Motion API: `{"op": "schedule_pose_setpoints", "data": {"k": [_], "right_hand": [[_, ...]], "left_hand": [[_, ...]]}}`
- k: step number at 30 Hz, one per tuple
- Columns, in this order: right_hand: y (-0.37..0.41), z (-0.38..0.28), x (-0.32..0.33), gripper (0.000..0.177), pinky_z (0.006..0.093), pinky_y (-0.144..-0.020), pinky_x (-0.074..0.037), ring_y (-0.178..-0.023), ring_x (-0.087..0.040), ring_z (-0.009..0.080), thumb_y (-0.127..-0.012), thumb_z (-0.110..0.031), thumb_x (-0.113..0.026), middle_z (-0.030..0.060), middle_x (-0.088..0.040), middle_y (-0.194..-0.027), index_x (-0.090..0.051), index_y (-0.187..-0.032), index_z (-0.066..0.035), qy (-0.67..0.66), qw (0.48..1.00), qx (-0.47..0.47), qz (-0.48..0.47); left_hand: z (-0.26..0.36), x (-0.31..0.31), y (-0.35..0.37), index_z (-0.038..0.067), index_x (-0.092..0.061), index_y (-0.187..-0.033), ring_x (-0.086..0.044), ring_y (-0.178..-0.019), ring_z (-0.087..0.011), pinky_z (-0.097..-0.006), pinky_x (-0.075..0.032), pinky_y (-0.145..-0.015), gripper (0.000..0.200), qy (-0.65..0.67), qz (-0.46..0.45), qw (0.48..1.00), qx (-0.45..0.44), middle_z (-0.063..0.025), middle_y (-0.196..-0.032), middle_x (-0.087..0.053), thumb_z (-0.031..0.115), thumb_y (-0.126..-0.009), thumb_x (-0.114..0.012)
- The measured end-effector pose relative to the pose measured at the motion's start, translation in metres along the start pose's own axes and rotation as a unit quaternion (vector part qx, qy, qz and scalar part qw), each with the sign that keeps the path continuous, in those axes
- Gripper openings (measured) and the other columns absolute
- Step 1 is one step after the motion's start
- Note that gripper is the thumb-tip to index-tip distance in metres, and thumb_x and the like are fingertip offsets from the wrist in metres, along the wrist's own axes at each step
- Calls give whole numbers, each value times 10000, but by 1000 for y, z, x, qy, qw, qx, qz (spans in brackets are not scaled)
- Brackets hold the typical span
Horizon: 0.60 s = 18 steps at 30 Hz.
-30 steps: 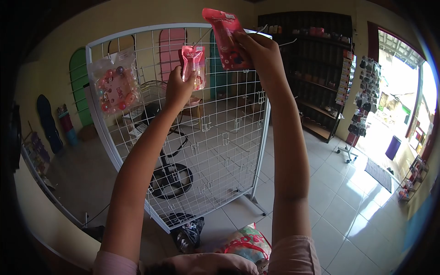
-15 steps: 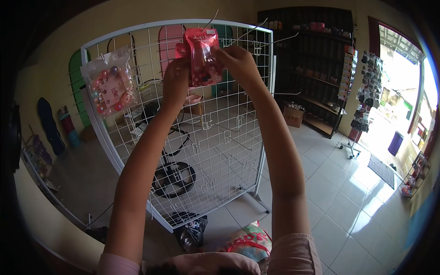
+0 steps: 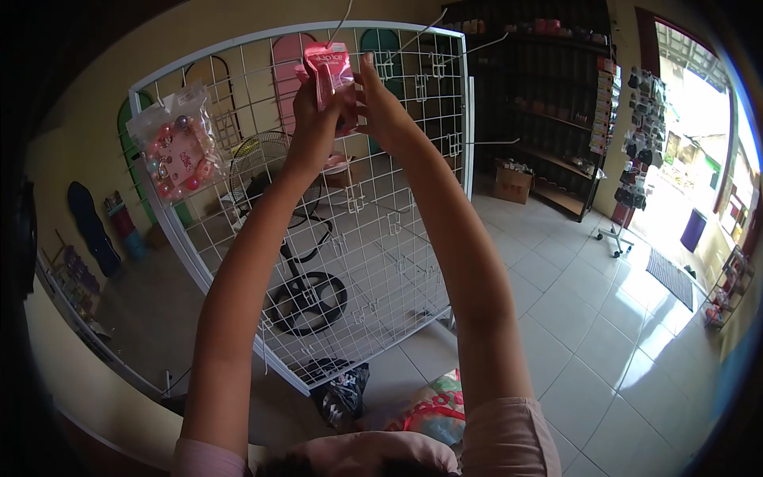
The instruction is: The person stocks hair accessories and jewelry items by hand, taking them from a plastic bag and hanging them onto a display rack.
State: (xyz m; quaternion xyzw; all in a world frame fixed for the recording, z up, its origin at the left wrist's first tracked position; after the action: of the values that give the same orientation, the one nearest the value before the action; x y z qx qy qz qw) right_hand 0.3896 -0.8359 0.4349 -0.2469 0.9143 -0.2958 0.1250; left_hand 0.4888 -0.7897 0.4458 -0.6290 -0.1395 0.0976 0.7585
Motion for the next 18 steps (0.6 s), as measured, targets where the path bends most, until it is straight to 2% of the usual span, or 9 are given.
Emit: {"op": "schedule_pose_setpoints", "data": {"k": [3,6,7,9,11,12,14,16,18], "right_hand": [[16,-9,-5,748,376,-860,-428,-847,-550,142,-864,-690,-311,34,-554,-964,-395,-1321,-105,-9,999,0,-43],[37,-21,-6,734,409,-938,-378,-969,-545,167,-873,-672,-321,52,-549,-1066,-351,-1360,-124,38,999,14,-1],[38,-17,-4,736,413,-954,-362,-1021,-524,177,-873,-670,-326,64,-534,-1115,-333,-1374,-130,37,999,19,-1],[37,-6,2,744,420,-985,-330,-1124,-480,197,-873,-665,-336,86,-504,-1213,-297,-1401,-142,33,999,29,-1],[45,1,2,762,473,-1016,-283,-1252,-358,259,-867,-668,-348,90,-383,-1354,-253,-1422,-154,36,999,30,-14],[50,5,2,773,500,-1031,-260,-1316,-297,289,-865,-669,-353,92,-323,-1424,-231,-1433,-160,37,999,30,-20],[63,17,9,735,465,-1041,-269,-1313,-308,284,-885,-624,-372,99,-312,-1437,-247,-1428,-144,24,999,30,-1],[83,28,13,701,448,-1043,-276,-1310,-316,278,-899,-594,-379,101,-312,-1439,-263,-1423,-142,10,999,44,18],[100,35,24,603,423,-1015,-323,-1252,-391,255,-917,-537,-402,105,-413,-1358,-406,-1341,-110,37,992,95,79]], "left_hand": [[10,1,10,21,-469,-1131,-450,-1038,-300,-426,-371,-904,331,-18,23,999,-18,-172,-1082,-487,168,-843,-540],[9,-9,19,14,-459,-1152,-445,-1078,-276,-412,-387,-900,355,222,-34,964,145,-184,-1126,-470,178,-849,-543],[20,-5,23,-4,-417,-1214,-425,-1131,-245,-391,-404,-899,431,188,-22,966,175,-194,-1188,-429,201,-858,-547],[9,-2,33,-11,-338,-1291,-402,-1176,-256,-384,-396,-921,528,104,-15,984,147,-202,-1246,-383,222,-866,-547],[8,0,44,17,-145,-1413,-351,-1242,-301,-391,-357,-979,723,28,-29,994,105,-220,-1308,-309,272,-874,-554],[5,2,54,24,-123,-1420,-330,-1257,-317,-402,-335,-997,743,33,-20,993,116,-229,-1328,-283,282,-874,-556],[20,7,78,38,-78,-1433,-289,-1289,-347,-423,-291,-1033,784,40,-1,989,141,-246,-1367,-232,302,-875,-560],[39,16,105,32,-71,-1430,-222,-1329,-365,-467,-227,-1063,776,-76,-30,985,152,-264,-1428,-133,303,-882,-547],[73,23,129,24,-114,-1424,-194,-1346,-366,-485,-211,-1068,745,-152,-64,977,139,-260,-1455,-90,297,-881,-544]]}}
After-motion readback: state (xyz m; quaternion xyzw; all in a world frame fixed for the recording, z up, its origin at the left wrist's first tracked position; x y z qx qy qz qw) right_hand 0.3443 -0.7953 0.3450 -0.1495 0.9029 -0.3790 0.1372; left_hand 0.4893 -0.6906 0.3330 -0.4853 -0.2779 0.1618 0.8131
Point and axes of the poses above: each hand's wrist, its own y-axis away from the middle knuckle, its own x-axis out of the back of the hand, z = x × y, the point moved 7 cm from there along -y, towards the middle knuckle
